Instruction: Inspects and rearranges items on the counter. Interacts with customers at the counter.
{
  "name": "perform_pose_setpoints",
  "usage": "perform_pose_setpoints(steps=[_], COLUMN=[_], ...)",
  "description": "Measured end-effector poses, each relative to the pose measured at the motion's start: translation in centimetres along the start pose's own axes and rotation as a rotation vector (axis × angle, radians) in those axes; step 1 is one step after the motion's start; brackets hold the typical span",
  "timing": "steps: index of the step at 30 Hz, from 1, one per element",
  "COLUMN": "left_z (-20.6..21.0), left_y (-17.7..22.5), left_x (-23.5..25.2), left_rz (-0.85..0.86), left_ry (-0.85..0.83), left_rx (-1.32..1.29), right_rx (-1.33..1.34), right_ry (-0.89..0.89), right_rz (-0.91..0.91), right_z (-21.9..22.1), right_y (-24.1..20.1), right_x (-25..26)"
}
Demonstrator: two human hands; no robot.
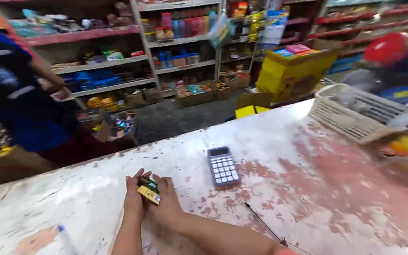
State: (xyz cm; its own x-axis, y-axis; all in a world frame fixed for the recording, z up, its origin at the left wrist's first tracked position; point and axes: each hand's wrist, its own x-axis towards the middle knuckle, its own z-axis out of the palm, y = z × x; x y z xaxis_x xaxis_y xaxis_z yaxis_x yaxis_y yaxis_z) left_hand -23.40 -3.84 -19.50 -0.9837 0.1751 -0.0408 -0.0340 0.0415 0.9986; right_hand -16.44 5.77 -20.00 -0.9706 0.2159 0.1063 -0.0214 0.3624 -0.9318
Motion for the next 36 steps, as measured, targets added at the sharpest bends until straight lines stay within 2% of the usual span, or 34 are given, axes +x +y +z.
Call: perform_pose_setpoints(steps=[2, 4, 8, 10, 14, 17, 21, 24, 27, 31, 34, 36], left_z=[1.2, 1.3, 0.5, 0.8, 1.7, 1.8, 1.5, 1.2, 0.9, 0.7, 0.6, 0.7], left_y=[-0.4, -1.1, -1.2, -0.9, -0.7, -0.5, -0.6, -0.8, -0.9, -0.8, -1.1, -1.3], left_x=[0.2, 0.5, 1.1, 1.0, 0.5, 0.2, 0.3, 0.0, 0.1, 0.1, 0.0, -0.2], left_rz=[0.086, 0.175, 0.142, 0.158, 0.223, 0.165, 0.224, 0.297, 0.239, 0.165, 0.241, 0.369], left_ry=[0.120, 0.168, 0.229, 0.251, 0.182, 0.141, 0.184, 0.197, 0.167, 0.017, -0.040, -0.045], left_rx=[0.032, 0.037, -0.125, -0.166, -0.163, -0.162, -0.152, -0.144, -0.137, -0.077, -0.035, -0.064], right_rx=[-0.026, -0.084, -0.237, -0.241, -0.099, 0.044, 0.068, -0.015, 0.056, 0.112, 0.161, 0.176], right_ry=[-0.066, -0.143, -0.255, -0.175, 0.114, 0.174, 0.249, 0.242, 0.185, 0.107, 0.103, 0.128], right_rz=[-0.001, -0.040, -0.102, -0.084, -0.121, -0.139, -0.247, -0.293, -0.163, -0.046, -0.049, -0.166], right_z=[-0.7, -1.5, -2.4, -2.6, -2.6, -1.9, -1.0, -0.8, -0.6, -0.9, -0.8, -0.7], right_y=[-0.1, 0.2, 0.4, 0.0, 0.9, 1.7, 1.7, 2.0, 2.4, 1.5, 1.1, 1.5], right_x=[0.5, 1.1, 1.7, 1.4, 1.0, 0.9, 0.8, 0.8, 1.1, 0.8, 0.6, 0.5])
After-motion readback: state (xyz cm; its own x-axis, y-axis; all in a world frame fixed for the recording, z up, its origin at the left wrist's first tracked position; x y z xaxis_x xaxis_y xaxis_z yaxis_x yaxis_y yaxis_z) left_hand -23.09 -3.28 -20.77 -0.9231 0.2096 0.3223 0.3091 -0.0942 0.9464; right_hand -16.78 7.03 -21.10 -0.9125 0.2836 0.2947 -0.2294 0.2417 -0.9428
